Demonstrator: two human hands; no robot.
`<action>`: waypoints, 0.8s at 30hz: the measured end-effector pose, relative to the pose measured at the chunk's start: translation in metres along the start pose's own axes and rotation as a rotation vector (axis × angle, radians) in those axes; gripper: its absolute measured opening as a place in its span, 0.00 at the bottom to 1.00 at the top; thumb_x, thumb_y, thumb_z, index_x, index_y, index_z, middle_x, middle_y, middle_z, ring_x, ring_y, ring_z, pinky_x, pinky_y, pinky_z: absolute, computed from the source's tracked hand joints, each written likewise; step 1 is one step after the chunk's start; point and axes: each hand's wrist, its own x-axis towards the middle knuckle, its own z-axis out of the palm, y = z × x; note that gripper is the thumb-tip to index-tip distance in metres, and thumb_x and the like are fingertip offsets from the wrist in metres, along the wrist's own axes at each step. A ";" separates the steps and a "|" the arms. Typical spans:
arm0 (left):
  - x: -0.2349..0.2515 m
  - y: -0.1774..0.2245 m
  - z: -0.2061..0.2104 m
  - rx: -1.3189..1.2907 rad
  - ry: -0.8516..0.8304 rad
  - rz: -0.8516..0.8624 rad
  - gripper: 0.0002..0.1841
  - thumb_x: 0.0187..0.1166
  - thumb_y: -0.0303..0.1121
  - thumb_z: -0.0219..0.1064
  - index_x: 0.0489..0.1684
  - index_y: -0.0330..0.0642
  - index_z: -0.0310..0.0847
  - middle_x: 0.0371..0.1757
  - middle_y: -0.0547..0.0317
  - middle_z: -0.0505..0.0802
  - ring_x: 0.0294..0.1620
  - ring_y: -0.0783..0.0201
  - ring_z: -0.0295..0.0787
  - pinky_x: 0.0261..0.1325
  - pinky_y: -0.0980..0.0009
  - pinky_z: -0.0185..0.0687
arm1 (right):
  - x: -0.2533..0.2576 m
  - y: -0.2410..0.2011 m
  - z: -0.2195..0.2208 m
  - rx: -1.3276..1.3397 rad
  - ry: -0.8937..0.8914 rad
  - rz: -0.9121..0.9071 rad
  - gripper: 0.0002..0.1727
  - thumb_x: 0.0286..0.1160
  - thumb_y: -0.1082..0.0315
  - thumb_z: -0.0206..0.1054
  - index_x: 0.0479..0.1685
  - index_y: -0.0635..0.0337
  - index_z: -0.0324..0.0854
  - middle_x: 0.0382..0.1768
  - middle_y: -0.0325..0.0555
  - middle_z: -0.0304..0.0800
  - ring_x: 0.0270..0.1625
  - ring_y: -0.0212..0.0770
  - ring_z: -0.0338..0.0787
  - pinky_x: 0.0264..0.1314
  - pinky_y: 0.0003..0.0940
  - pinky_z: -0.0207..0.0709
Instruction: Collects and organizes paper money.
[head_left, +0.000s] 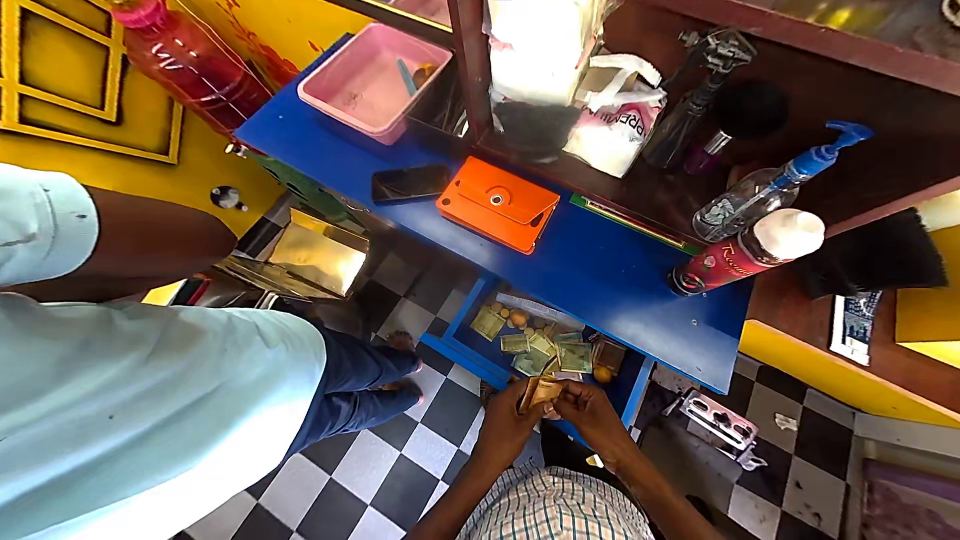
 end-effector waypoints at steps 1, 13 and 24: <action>0.000 0.000 -0.002 -0.018 0.005 0.015 0.21 0.76 0.41 0.75 0.62 0.37 0.86 0.51 0.56 0.96 0.53 0.65 0.94 0.62 0.65 0.89 | 0.001 0.002 -0.002 -0.013 0.020 -0.008 0.07 0.77 0.72 0.67 0.46 0.63 0.88 0.33 0.39 0.91 0.37 0.31 0.89 0.46 0.29 0.85; -0.013 -0.001 -0.056 -0.072 0.402 -0.024 0.12 0.79 0.31 0.71 0.55 0.35 0.87 0.42 0.53 0.96 0.38 0.63 0.95 0.43 0.66 0.93 | 0.071 0.017 -0.028 -0.856 0.242 -0.156 0.16 0.83 0.70 0.62 0.64 0.61 0.87 0.59 0.53 0.93 0.61 0.51 0.92 0.69 0.54 0.82; -0.045 -0.029 -0.055 -0.127 0.465 -0.094 0.15 0.80 0.35 0.70 0.59 0.36 0.85 0.45 0.55 0.96 0.41 0.64 0.95 0.47 0.65 0.94 | 0.169 0.027 -0.026 -1.494 0.179 -0.063 0.34 0.88 0.61 0.61 0.93 0.44 0.58 0.81 0.62 0.75 0.78 0.67 0.79 0.74 0.67 0.74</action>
